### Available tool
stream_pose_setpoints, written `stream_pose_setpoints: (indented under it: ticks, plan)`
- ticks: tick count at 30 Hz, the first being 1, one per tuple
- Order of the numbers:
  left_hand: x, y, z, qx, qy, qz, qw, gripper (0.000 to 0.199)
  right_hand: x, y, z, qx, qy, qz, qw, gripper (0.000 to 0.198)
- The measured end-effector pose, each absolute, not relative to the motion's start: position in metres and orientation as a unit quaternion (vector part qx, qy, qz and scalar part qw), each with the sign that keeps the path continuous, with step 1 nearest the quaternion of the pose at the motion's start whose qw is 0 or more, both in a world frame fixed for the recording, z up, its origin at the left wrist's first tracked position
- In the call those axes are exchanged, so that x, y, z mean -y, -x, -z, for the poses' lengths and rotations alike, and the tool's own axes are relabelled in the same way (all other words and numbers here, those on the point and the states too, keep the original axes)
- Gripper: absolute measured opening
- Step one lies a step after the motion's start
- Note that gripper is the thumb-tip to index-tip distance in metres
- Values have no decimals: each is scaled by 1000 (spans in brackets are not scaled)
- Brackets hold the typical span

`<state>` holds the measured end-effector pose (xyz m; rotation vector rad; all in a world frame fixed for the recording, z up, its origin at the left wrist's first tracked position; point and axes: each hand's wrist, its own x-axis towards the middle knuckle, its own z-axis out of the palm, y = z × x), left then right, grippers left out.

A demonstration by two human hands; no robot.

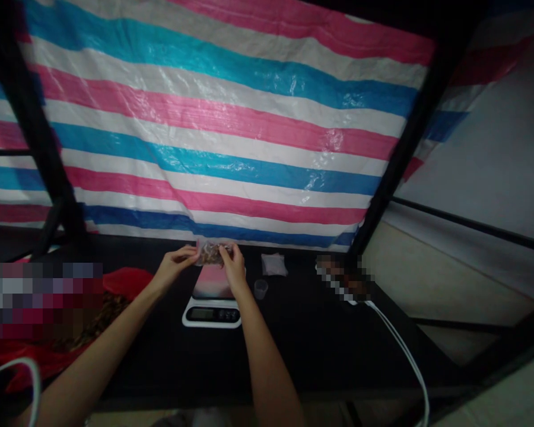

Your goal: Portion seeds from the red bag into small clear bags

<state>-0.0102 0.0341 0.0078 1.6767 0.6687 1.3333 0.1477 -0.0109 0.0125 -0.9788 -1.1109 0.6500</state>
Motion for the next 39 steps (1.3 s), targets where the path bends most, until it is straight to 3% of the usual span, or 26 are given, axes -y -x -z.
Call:
stream_pose_setpoints:
  ticks: [7, 15, 20, 29, 39]
  plan:
    - [-22, 6, -4, -224, -730, -378, 523, 23, 10, -150, -9, 524, 435, -233, 694, 25]
    - [-20, 12, -15, -304, -665, -521, 440, 25, 18, -145, -10, 544, 534, -88, 641, 33]
    - [-21, 14, -14, -303, -705, -505, 396, 26, 28, -132, -19, 664, 462, -159, 566, 17]
    - [-20, 10, -8, -271, -811, -451, 255, 26, 28, -126, -12, 650, 489, -190, 550, 11]
    - [-23, 11, -8, -246, -831, -430, 255, 24, 24, -129, -11, 652, 516, -155, 534, 11]
